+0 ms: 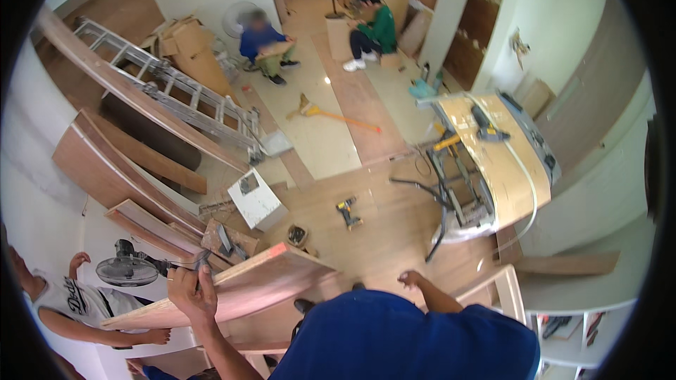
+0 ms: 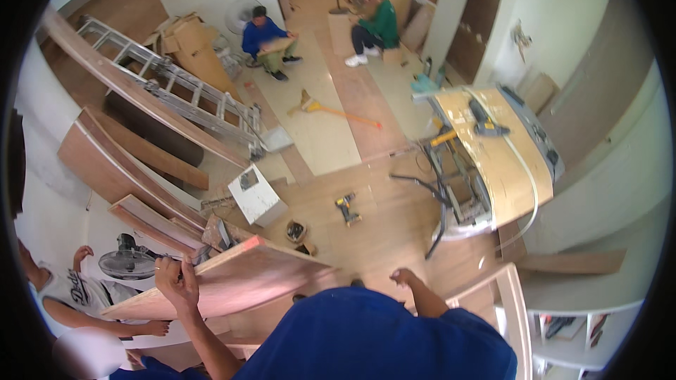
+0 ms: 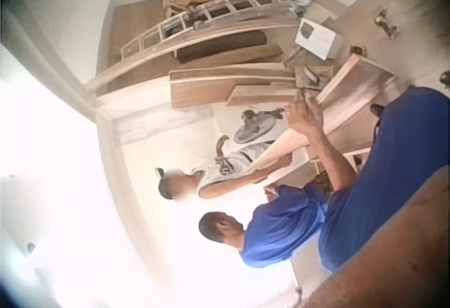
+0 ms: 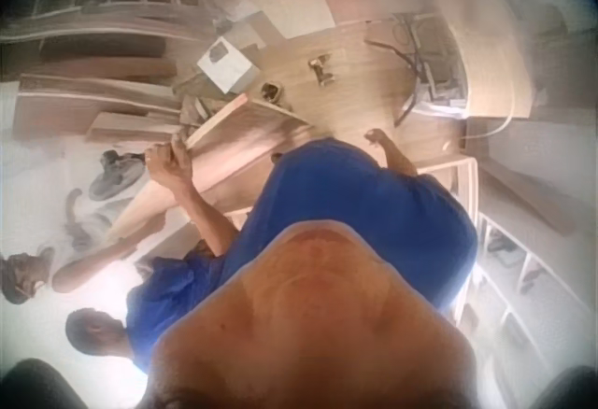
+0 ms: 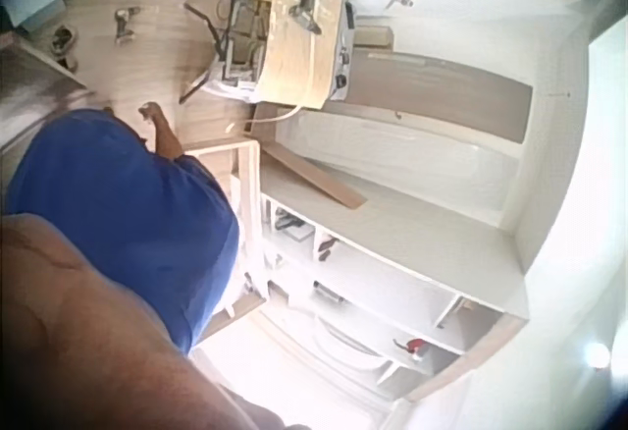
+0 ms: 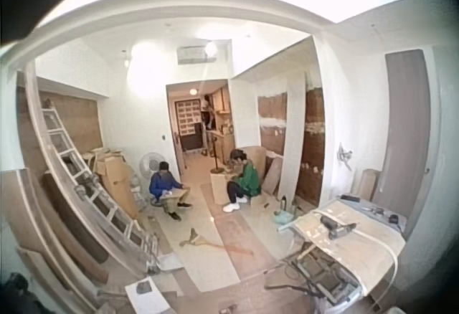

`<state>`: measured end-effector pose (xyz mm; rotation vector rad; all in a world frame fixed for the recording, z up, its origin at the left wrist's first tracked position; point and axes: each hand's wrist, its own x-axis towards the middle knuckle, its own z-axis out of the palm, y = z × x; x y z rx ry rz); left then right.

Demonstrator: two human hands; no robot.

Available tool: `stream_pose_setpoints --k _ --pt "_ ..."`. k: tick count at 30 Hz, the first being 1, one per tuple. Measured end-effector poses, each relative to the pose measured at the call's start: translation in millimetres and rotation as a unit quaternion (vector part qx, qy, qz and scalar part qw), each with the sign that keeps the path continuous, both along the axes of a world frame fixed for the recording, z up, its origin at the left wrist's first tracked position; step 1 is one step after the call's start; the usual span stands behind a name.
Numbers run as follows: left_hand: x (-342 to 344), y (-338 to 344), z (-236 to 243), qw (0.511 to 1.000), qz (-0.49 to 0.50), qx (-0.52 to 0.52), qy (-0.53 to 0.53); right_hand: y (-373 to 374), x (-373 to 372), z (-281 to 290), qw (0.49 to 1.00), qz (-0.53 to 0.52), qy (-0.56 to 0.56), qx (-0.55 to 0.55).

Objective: The person handles wooden planks and a large curved plywood sheet in a workshop. They position the plywood on the floor and use a hand saw to cut along a marked line. Other workers are present in the background.

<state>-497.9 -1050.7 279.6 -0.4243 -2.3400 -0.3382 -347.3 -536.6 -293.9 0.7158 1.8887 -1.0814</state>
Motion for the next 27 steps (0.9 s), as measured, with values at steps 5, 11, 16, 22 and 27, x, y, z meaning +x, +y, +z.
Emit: stream_pose_setpoints --k 5,11,16,22,27 --pt "1.0 0.4 -4.2 1.0 -0.019 -0.012 0.01 -6.2 11.1 8.5 0.999 -0.005 0.039 -0.002" --pt "2.4 -0.1 -3.1 1.0 -0.017 -0.023 -0.006 -15.1 30.4 39.7 0.999 -0.044 0.01 0.005" --pt "6.3 1.9 0.2 1.0 -0.005 -0.006 -0.028 -26.1 45.3 49.4 0.996 -0.083 -0.001 -0.038" --pt "14.1 2.6 1.4 0.999 0.015 -0.008 -0.035 -39.4 53.2 53.3 0.993 -0.11 -0.001 -0.048" --pt "19.2 -0.8 1.1 0.999 0.003 -0.016 -0.05 -39.4 55.8 46.6 0.992 -0.121 0.021 -0.03"
